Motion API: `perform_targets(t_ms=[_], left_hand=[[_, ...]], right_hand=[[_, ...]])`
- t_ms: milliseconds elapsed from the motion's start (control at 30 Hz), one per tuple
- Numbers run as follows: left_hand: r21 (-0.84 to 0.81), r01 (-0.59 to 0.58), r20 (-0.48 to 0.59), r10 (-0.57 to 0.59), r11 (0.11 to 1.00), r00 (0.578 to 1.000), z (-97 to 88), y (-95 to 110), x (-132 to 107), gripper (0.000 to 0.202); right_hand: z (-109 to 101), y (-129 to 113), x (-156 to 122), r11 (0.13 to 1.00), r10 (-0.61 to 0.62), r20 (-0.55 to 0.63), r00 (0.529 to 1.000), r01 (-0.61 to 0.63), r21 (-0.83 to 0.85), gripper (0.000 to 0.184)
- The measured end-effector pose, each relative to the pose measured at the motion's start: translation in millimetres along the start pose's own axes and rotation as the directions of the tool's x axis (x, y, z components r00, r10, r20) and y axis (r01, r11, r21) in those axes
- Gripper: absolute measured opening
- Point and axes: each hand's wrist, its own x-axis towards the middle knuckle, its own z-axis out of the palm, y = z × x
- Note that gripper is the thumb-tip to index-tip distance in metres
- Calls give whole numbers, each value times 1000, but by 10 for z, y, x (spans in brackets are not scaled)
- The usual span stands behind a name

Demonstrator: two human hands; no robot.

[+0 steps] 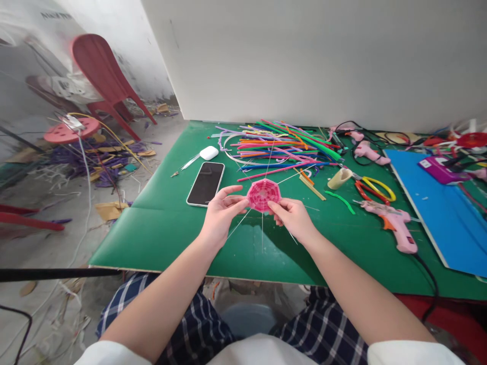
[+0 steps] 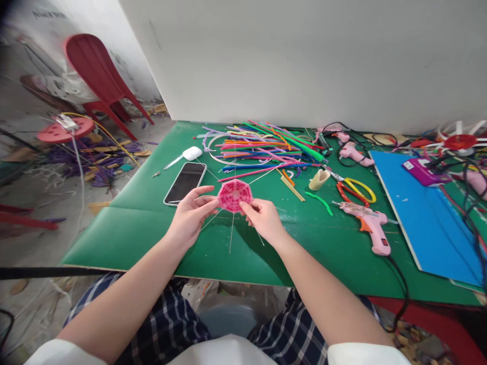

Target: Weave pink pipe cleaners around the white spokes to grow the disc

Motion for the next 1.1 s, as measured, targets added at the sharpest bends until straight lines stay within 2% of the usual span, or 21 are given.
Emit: perform_targets(t_ms=[400,733,933,1100], left_hand=[[102,-54,-9,55,993,998,13,-2,-19,40],[78,-44,-65,49,996,997,-8,4,19,41],[87,21,-8,-20,996,1000,-46,8,41,40],[164,83,14,-86,983,996,-76,11,60,28]], right_hand=[[-7,45,15,1000,-3,-8,1000,3,-26,37],[9,12,-18,998,-46,70,997,48,-29,34],[-2,8,-18,999,-53,92,994,54,-9,33],[-5,-2,-23,999,-37,90,995,36,14,34]])
